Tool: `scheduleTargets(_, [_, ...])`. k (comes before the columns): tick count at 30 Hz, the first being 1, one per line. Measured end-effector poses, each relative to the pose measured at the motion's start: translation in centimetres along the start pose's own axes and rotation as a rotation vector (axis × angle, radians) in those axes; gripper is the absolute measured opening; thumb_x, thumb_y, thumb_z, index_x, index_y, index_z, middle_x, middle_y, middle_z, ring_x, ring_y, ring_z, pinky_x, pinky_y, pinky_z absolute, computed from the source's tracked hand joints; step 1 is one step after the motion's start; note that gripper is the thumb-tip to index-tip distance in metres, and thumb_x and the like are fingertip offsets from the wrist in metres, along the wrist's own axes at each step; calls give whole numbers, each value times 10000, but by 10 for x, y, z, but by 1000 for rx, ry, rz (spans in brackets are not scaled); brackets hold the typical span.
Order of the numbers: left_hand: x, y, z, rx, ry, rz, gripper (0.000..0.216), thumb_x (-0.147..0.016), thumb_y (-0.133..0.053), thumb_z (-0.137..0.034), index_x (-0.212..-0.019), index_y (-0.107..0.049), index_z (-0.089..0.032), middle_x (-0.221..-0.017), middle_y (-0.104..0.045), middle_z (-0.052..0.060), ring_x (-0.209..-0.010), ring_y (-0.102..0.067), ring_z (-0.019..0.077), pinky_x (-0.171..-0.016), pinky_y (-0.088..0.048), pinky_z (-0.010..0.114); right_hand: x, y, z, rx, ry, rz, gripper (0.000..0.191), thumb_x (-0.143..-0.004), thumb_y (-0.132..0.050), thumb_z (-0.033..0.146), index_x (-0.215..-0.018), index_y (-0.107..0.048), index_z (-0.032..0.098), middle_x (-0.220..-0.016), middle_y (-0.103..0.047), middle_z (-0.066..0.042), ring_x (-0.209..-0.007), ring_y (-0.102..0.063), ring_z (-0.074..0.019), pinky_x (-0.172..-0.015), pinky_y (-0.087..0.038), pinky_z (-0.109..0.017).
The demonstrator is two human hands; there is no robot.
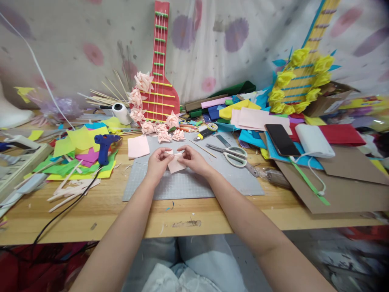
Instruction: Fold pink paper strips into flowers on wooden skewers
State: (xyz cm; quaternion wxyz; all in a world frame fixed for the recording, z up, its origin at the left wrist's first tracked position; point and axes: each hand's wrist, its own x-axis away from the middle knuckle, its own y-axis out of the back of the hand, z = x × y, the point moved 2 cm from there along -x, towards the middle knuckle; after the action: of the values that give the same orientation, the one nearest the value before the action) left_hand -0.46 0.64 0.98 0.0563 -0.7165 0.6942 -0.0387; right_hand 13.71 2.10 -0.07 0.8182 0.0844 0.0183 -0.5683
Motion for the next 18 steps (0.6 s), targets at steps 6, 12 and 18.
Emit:
scheduleTargets(6, [1,-2,0,-51,-66,6,319,-546,-681,-236,-832,-566,-158,-557,-552,-39,-513,-493,78,-539,-384,201,-2,-2,3,-57,22,-72,324,-627,-611,283,-912,-476,205,-737,-517,28,-650,-471,-92,-616,-371,-243])
scheduleTargets(12, [2,-3,-1,-22,36,-19,361,-512,-710,-263,-836,-614,-136,-592,-601,-14,-541,-532,94,-550,-421,220,-5,-4,3,-116,24,-184,293,-594,-619,271,-848,-490,204,-645,-498,47,-593,-462,-91,-589,-363,-242])
scheduleTargets(18, [-3,12,-7,38,133,-47,376,-525,-720,-245,-859,-623,-102,-731,-665,68,-666,-622,152,-662,-486,286,-6,20,4,-136,-27,-322,259,-560,-639,277,-769,-516,186,-638,-518,35,-605,-474,-98,-606,-369,-255])
